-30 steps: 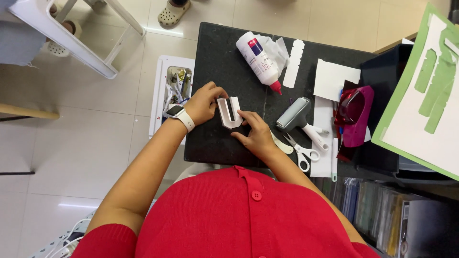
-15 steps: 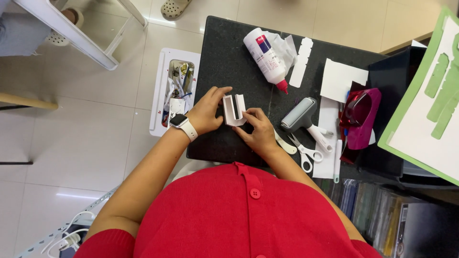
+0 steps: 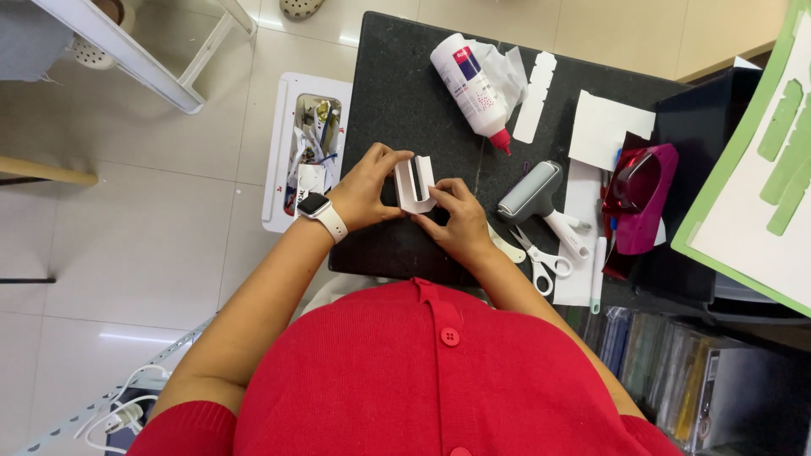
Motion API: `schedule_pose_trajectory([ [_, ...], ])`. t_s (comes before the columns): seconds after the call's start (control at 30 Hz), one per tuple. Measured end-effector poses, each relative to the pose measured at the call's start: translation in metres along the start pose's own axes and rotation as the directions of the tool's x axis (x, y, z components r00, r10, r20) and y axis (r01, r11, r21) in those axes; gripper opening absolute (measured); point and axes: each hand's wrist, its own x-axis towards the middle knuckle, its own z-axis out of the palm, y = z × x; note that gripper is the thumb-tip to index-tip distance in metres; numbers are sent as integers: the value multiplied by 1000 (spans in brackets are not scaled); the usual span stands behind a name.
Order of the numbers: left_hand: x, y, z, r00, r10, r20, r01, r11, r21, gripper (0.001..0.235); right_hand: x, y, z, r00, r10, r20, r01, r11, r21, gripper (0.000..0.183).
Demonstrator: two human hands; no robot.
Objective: Assembling and decorating small paper boxes by folding components, applying glue, and arranging paper flowers.
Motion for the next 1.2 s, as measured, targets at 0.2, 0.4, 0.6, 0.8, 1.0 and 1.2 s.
schedule_pose_trajectory([
  [0.2, 0, 3, 0, 1000, 8, -20, -7, 1000, 13, 95, -2, 4, 0, 1000, -21, 21, 21, 1000, -16, 50],
  [0.4, -2, 1, 4, 998, 44, -52, -42, 998, 48, 97, -2, 4, 1, 1000, 2, 21, -2, 1000, 4, 48],
  [0.6, -4, -4, 10, 995, 60, -80, -55, 996, 70, 97, 0, 8, 2, 1000, 10, 27, -11, 1000, 25, 49],
  [0.8, -6, -7, 14, 992, 70, -103, -62, 995, 75, 97, 1, 10, -2, 996, 49, 81, -56, 994, 96, 61],
  [1.0, -8, -8, 18, 991, 72, -117, -63, 995, 81, 99, 2, 8, -18, 944, 258, 208, -317, 886, 338, 52],
  [1.2, -7, -7, 18, 988, 89, -125, -74, 990, 120, 100, -1, 3, -16, 936, 300, 181, -349, 856, 381, 50],
])
